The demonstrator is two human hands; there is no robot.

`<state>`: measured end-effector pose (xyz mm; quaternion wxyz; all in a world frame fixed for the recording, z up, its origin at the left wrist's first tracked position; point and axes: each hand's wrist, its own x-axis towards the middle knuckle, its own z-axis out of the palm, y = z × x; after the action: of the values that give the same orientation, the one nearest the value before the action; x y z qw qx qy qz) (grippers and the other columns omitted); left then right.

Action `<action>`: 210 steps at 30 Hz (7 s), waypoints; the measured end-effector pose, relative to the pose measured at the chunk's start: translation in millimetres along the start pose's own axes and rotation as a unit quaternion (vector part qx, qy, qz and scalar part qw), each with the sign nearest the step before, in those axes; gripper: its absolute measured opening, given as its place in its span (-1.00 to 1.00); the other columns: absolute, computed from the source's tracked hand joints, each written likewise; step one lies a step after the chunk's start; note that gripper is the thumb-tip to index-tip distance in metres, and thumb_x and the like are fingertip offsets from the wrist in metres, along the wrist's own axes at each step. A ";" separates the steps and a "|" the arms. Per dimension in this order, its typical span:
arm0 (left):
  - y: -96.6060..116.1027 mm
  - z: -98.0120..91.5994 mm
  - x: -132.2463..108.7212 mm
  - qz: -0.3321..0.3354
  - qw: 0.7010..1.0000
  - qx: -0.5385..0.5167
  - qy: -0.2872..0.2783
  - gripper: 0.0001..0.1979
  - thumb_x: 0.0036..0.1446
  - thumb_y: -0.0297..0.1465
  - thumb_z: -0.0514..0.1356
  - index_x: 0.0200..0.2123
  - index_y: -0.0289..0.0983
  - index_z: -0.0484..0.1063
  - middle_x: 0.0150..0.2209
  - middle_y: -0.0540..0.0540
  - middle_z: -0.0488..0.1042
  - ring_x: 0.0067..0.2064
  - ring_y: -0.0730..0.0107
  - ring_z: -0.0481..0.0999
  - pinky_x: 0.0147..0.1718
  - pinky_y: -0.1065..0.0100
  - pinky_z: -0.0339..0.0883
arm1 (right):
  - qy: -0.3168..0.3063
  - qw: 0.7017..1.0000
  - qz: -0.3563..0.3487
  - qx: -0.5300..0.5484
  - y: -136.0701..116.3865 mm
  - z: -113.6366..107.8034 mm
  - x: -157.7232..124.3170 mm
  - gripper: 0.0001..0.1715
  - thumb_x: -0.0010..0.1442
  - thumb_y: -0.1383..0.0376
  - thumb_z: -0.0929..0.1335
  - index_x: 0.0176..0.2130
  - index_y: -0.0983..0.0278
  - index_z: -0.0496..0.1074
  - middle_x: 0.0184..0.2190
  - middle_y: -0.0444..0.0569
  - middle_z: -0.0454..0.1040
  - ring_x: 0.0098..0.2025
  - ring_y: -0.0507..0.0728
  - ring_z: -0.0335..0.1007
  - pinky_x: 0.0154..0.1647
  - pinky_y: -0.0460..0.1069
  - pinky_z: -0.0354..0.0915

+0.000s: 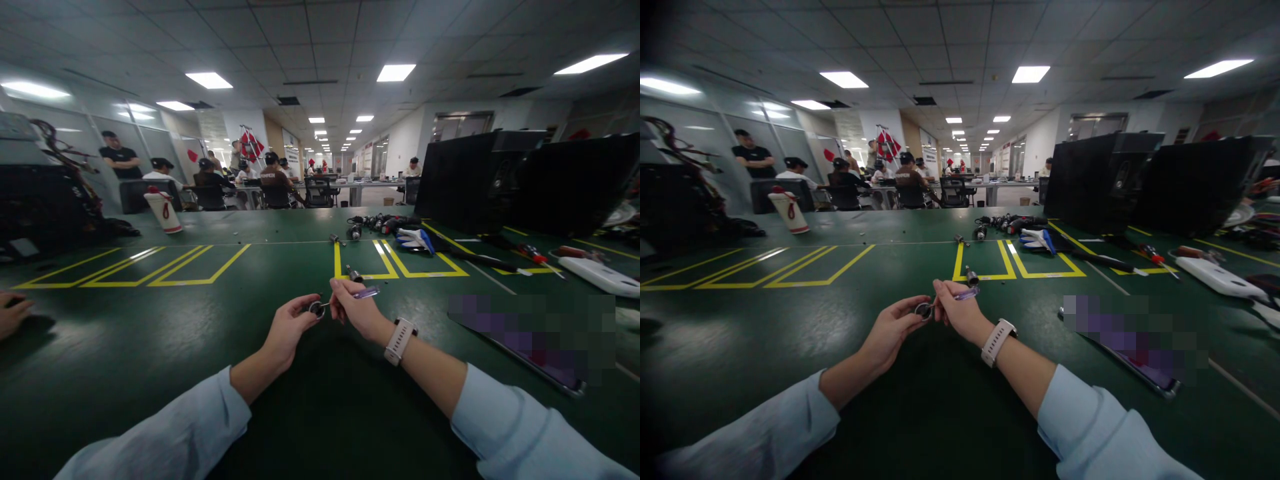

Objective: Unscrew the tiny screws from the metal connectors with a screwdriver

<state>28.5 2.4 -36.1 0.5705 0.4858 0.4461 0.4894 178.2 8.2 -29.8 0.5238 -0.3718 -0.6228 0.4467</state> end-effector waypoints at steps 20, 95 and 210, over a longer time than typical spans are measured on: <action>-2.6 0.5 0.9 0.043 0.998 0.038 0.025 -0.73 -0.17 -0.59 0.19 -0.30 -0.36 0.48 -0.32 -0.11 0.54 -0.31 0.36 0.51 -0.28 0.35 0.40 | -0.025 0.962 -0.109 -0.250 -6.1 10.8 -9.9 -0.59 0.28 0.21 0.13 -0.56 0.26 0.21 -0.66 -0.21 0.24 -0.58 -0.03 0.21 -0.51 -0.12 0.14; 0.5 1.9 -2.7 0.016 0.999 0.047 0.007 -0.64 -0.16 -0.55 0.23 -0.18 -0.36 0.47 -0.26 -0.18 0.54 -0.24 0.28 0.52 -0.17 0.26 0.36 | 0.050 0.996 0.043 0.065 7.4 12.1 -30.4 -0.63 0.12 0.05 0.29 -0.51 0.28 0.29 -0.62 -0.18 0.33 -0.60 -0.03 0.22 -0.59 -0.11 0.17; 5.8 8.9 -8.5 0.093 0.984 0.149 0.017 -0.70 -0.10 -0.46 0.17 -0.23 -0.33 0.54 -0.33 -0.13 0.58 -0.33 0.30 0.53 -0.30 0.33 0.39 | 0.031 0.995 -0.050 -0.087 -1.2 16.1 -38.2 -0.62 0.18 0.08 0.23 -0.52 0.26 0.30 -0.62 -0.18 0.28 -0.58 -0.02 0.21 -0.55 -0.10 0.15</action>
<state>35.5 -6.8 -28.9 0.4358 0.5962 0.4767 0.4769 169.0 -30.4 -41.7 0.5299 -0.3979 -0.6606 0.3527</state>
